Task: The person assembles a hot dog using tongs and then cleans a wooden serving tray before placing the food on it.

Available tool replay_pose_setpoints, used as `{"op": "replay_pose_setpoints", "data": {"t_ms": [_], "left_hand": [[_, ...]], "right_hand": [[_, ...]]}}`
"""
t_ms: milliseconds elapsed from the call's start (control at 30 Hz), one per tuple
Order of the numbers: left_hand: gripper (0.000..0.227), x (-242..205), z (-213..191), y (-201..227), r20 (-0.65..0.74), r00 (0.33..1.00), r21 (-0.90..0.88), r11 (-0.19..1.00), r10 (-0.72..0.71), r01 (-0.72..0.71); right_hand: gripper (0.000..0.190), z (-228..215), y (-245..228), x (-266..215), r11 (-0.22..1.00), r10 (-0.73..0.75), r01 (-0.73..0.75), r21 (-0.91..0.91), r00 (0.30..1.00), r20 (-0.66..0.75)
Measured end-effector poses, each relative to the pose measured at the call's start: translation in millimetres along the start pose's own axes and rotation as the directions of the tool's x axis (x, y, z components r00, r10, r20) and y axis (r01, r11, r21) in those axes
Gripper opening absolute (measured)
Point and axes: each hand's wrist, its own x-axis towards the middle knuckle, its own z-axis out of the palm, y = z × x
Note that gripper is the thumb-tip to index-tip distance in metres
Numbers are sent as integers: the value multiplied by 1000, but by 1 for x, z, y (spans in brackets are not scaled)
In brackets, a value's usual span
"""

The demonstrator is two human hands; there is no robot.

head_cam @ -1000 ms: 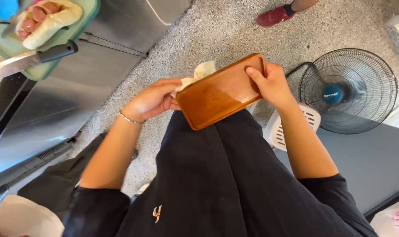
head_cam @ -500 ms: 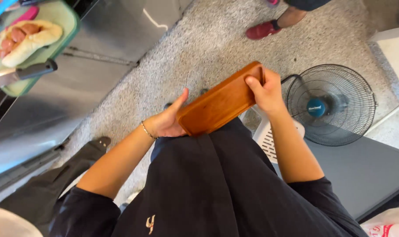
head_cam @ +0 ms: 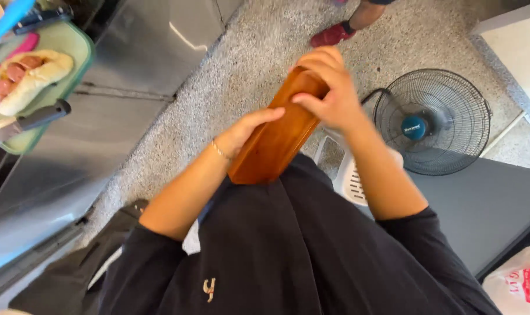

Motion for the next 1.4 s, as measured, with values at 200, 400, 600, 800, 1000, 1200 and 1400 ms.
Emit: {"op": "replay_pose_setpoints", "data": {"t_ms": [200,400,600,800,1000,1200,1400], "left_hand": [[62,-62,-29,0,60,965,-236,943,254,-234],[85,-85,2,-12,346,742,542,523,574,-657],[90,-132,10,7,601,656,725,34,457,-688],[78,-144,18,18,560,691,823,-208,457,-528],[88,-179,32,-52,656,713,751,-305,247,-585],[84,-169,24,-42,742,657,637,-441,131,-632],[80,-135,35,-19,575,699,816,-231,425,-530]], "right_hand": [[94,107,-72,-75,884,467,-458,89,872,-147],[133,168,-144,-64,497,674,-537,682,734,87],[120,198,-129,-149,327,585,-365,872,803,116],[113,185,-203,-102,-72,503,-63,995,859,91],[106,160,-191,-87,-16,603,226,974,779,-171],[72,214,-98,-156,-302,555,186,935,832,13],[94,254,-192,-78,334,747,572,749,324,-581]]}}
